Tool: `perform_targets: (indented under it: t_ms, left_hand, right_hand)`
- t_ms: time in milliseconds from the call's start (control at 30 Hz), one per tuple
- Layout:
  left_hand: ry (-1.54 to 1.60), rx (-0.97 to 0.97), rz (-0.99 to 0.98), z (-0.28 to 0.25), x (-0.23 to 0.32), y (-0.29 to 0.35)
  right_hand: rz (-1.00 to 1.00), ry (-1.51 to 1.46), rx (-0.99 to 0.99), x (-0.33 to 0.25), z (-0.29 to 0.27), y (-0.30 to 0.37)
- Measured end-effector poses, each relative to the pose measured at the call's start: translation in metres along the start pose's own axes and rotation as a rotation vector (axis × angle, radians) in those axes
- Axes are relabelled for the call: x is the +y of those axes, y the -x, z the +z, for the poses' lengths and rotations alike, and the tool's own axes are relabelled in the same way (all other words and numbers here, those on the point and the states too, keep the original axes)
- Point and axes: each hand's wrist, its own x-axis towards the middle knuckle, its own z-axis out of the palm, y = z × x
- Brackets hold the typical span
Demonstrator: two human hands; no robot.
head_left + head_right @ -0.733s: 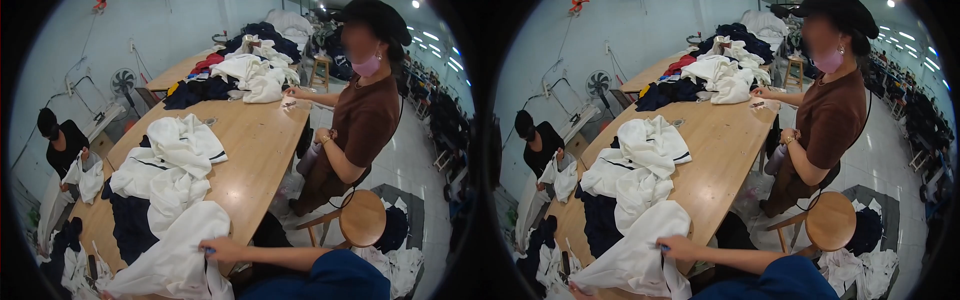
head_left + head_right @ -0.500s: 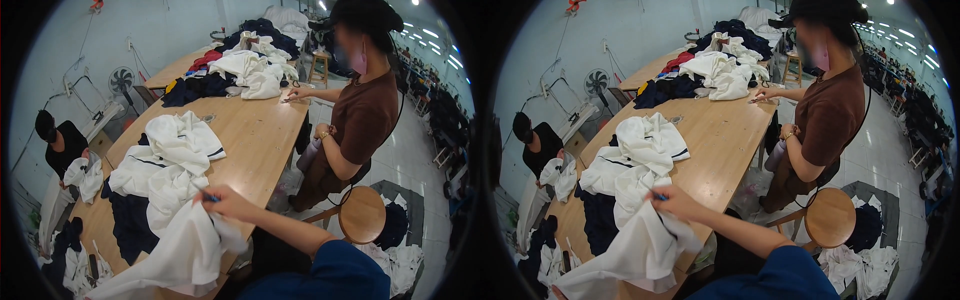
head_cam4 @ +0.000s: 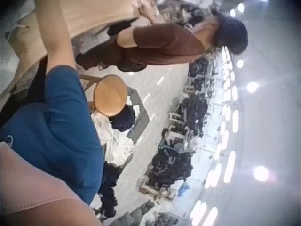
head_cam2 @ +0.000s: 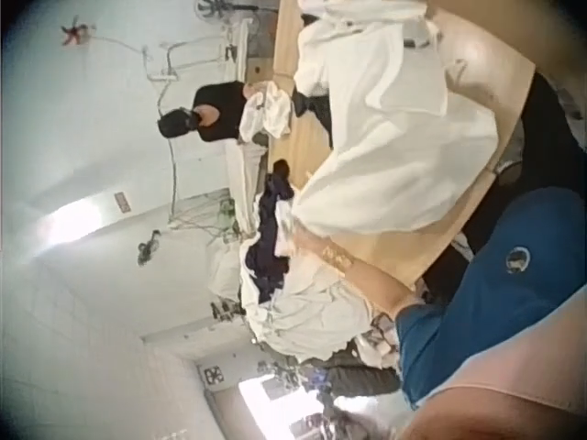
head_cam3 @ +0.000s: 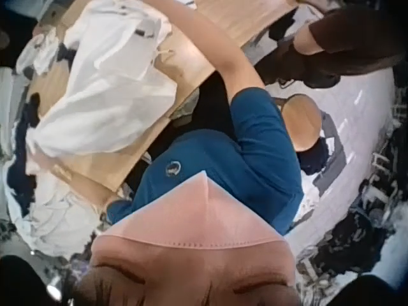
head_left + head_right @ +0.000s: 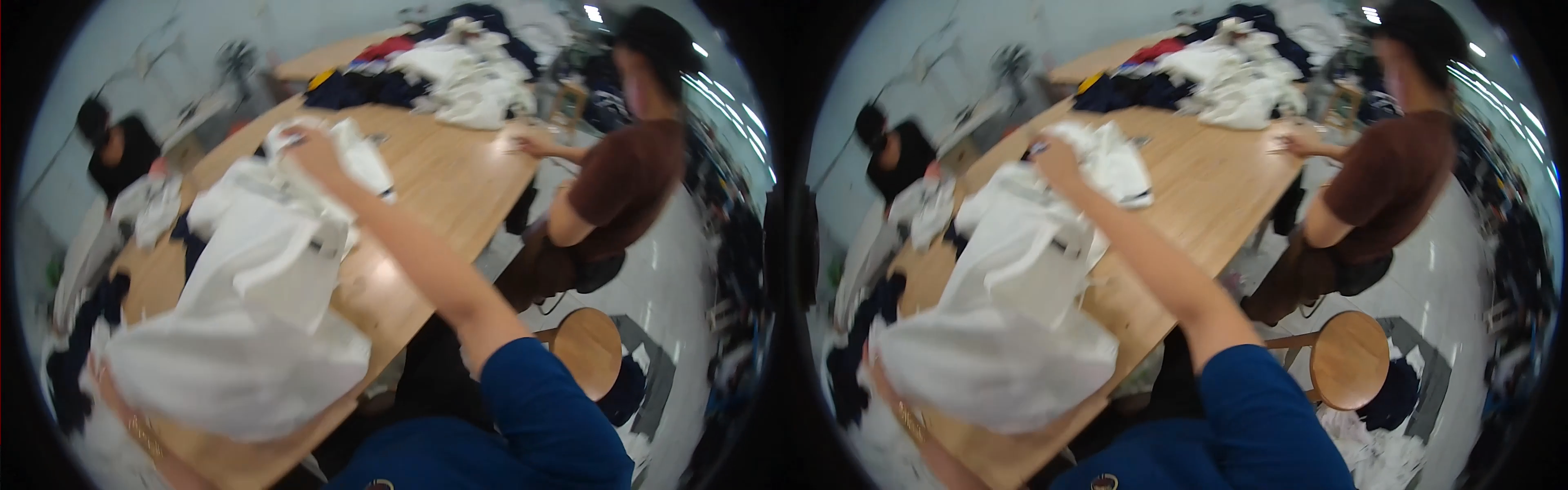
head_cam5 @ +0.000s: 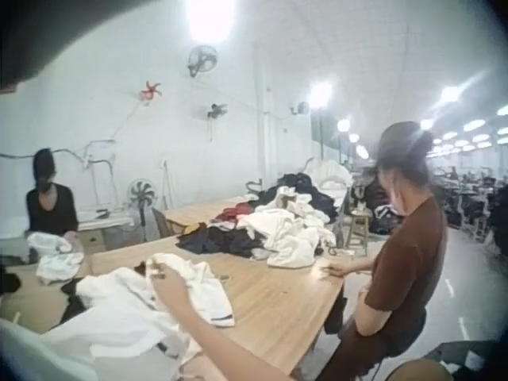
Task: Trimming excess threads from white athletic shorts using hand-held thread cutters in a textile factory setting.
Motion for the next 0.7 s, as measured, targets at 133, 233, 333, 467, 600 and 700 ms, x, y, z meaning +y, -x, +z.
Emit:
perform_targets:
  t_ms: [133, 233, 333, 467, 600, 700]
  left_hand:
    - [-1.303, -0.08, 0.508, 0.022, -0.042, 0.077]
    - [-0.914, -0.258, 0.175, 0.071, -0.011, 0.148]
    - [-0.617, -0.392, 0.082, 0.117, -0.026, 0.218]
    - [-0.359, -0.717, 0.09, 0.187, -0.014, 0.287]
    - [-0.425, -0.604, 0.156, 0.265, -0.013, 0.299]
    - [-0.624, -0.564, 0.245, 0.278, -0.03, 0.298]
  right_hand:
    - [0.369, -0.158, -0.382, -0.017, -0.061, 0.064]
    - [0.583, 0.087, -0.557, -0.017, -0.099, 0.13]
    - [0.371, 0.146, -0.592, 0.01, -0.105, 0.196]
    - [0.503, 0.106, -0.558, -0.003, -0.09, 0.224]
    - [0.268, 0.182, -0.545, -0.011, -0.066, 0.225]
    - [0.08, 0.125, -0.6, -0.009, -0.047, 0.22]
